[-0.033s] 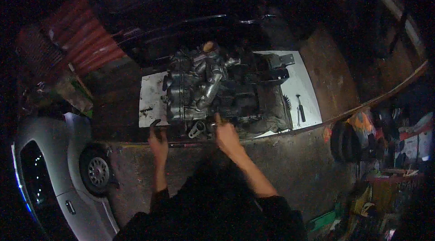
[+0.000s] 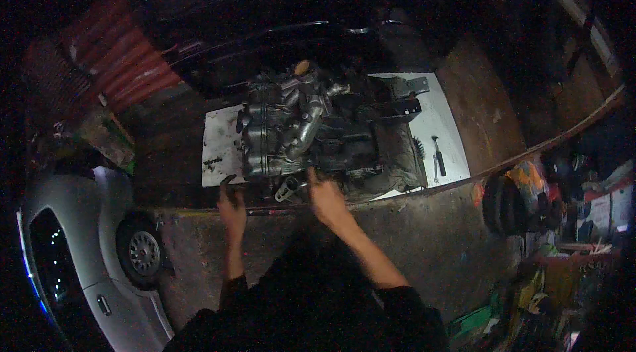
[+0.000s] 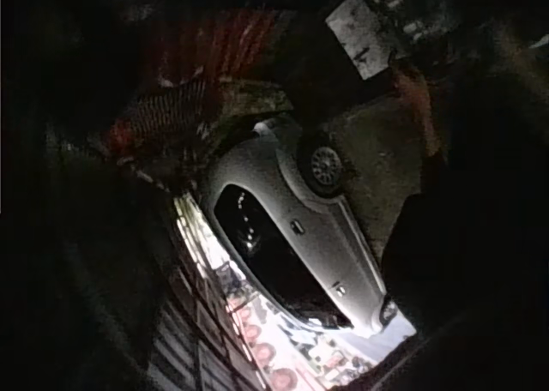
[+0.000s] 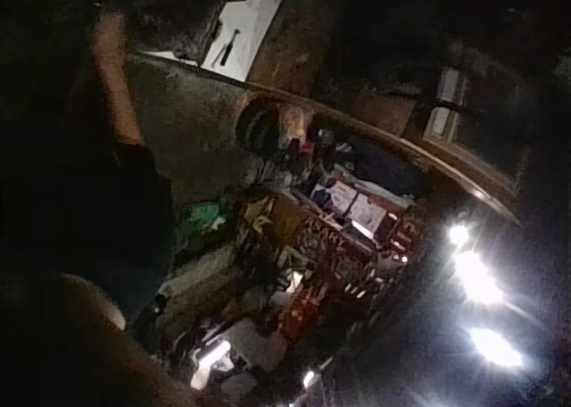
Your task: The person uses a wrench to loosen and remove bolts from a car engine block placed on a workbench. They repeatedly reposition the wrench and hands to access different bolt locations on the engine.
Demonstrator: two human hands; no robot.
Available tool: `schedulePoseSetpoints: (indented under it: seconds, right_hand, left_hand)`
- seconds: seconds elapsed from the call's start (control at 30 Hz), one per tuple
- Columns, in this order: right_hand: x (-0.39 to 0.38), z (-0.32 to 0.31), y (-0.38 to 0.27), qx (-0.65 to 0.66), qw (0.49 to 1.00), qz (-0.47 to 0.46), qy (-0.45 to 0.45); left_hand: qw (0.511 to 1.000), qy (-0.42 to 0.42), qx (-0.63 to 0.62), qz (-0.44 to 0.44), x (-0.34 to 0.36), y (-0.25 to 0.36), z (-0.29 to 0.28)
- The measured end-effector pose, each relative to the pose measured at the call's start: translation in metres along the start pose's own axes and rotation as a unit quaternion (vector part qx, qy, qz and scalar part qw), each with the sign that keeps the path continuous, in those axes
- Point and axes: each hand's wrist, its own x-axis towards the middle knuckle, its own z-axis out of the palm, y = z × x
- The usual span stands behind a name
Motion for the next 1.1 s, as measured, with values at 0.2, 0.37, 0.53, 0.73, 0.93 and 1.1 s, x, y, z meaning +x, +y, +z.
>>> schedulePoseSetpoints:
  seconds: [0.2,0.37,0.53,0.73,0.93,1.1]
  right_hand:
    - [0.006,0.000,-0.013,-0.054,0.993,-0.105,-0.023]
    - [-0.016,0.010,-0.001,-0.019,0.997,-0.070,0.022]
    - [-0.046,0.001,0.021,0.186,0.965,0.163,0.084]
    - [-0.068,0.060,0.108,0.610,0.718,0.274,0.192]
    - [-0.057,0.055,0.109,0.711,0.586,0.315,0.228]
    - [-0.044,0.053,0.105,0.732,0.582,0.300,0.187]
  left_hand:
    - [0.998,0.016,-0.045,0.044,0.005,-0.009,0.037]
    - [0.995,0.003,-0.100,0.020,0.012,-0.019,0.050]
    - [0.992,-0.008,-0.126,0.014,0.009,-0.014,0.038]
    - [0.996,0.008,-0.083,-0.003,-0.002,-0.028,0.036]
    - [0.995,-0.011,-0.103,-0.009,-0.001,0.001,0.033]
    - [0.993,-0.009,-0.118,0.002,-0.004,-0.012,0.041]
